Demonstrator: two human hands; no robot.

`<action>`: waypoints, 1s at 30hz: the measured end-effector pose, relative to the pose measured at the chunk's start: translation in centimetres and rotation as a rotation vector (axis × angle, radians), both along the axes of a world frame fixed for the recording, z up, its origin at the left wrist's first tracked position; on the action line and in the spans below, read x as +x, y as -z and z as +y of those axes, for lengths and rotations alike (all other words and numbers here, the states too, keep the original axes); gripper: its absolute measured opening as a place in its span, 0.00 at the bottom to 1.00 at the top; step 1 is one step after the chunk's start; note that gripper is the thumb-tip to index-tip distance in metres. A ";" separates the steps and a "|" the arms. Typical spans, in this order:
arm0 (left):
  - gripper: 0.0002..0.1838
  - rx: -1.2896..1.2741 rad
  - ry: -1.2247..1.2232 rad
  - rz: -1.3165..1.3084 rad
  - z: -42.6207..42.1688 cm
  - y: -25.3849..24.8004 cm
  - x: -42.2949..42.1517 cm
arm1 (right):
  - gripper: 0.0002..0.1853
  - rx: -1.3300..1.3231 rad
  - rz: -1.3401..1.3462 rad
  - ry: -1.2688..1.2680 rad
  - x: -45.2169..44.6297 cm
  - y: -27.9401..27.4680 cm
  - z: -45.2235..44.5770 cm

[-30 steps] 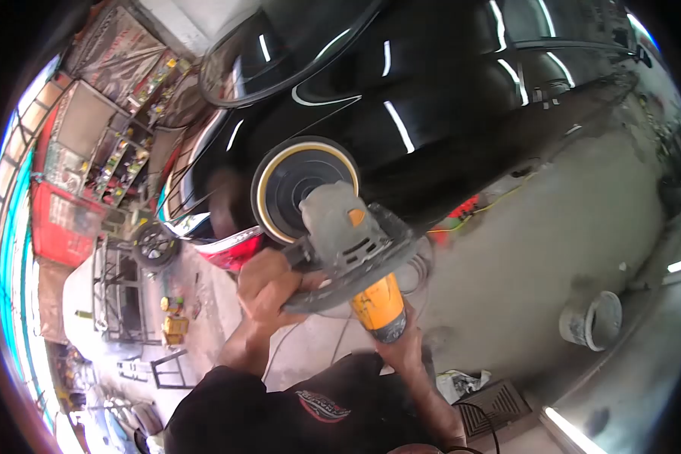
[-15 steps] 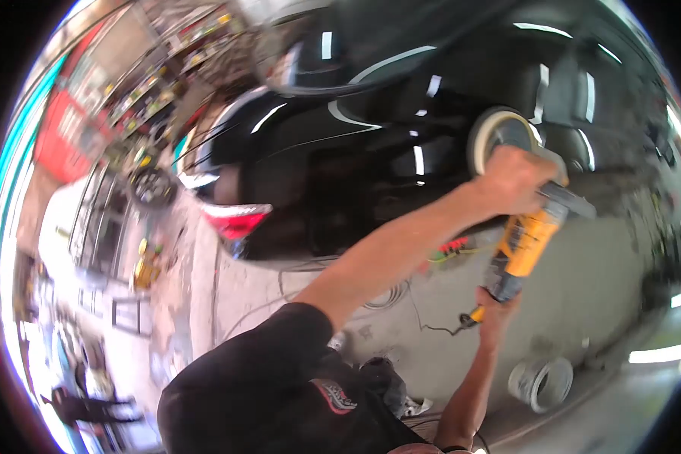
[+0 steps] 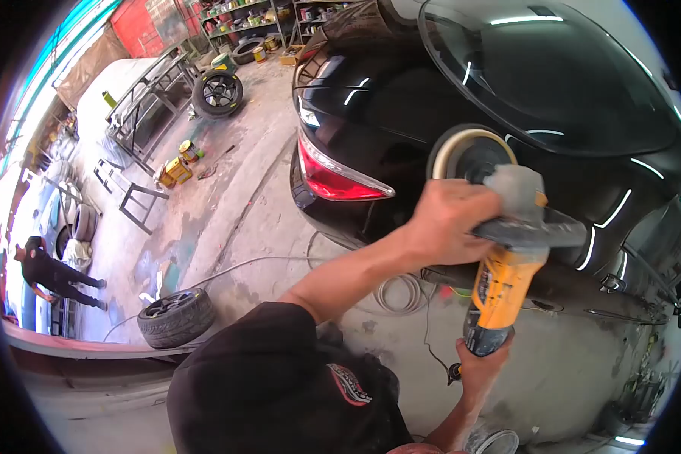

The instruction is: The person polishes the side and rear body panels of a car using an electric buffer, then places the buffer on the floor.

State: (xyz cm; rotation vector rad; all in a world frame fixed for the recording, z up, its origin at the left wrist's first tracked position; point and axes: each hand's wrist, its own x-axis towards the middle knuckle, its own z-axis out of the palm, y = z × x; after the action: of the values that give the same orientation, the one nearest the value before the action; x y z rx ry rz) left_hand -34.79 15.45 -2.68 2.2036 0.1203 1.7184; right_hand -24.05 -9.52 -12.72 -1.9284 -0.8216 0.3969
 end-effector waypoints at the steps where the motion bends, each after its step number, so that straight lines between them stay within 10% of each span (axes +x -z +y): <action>1: 0.11 -0.024 -0.061 0.036 1.2 -0.1 -3.0 | 0.44 -0.013 0.000 -0.038 -1.5 -1.1 1.3; 14: 0.04 -0.348 -0.608 -0.166 18.5 -0.3 -31.4 | 0.48 -0.104 0.109 -0.580 -18.9 -9.0 22.4; 26: 0.16 -0.335 0.003 -0.038 14.7 -3.6 -15.5 | 0.54 -0.104 -0.271 -0.082 -11.9 -6.7 11.8; 30: 0.17 -0.258 0.127 -0.137 13.1 -4.2 -8.1 | 0.54 -0.161 -0.015 0.079 -8.3 -10.8 8.8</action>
State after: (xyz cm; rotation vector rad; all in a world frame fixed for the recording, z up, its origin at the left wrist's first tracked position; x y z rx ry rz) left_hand -42.85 28.52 1.52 1.8636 0.1553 1.6748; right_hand -32.38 -0.72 -1.92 -2.1077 -0.7392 0.4119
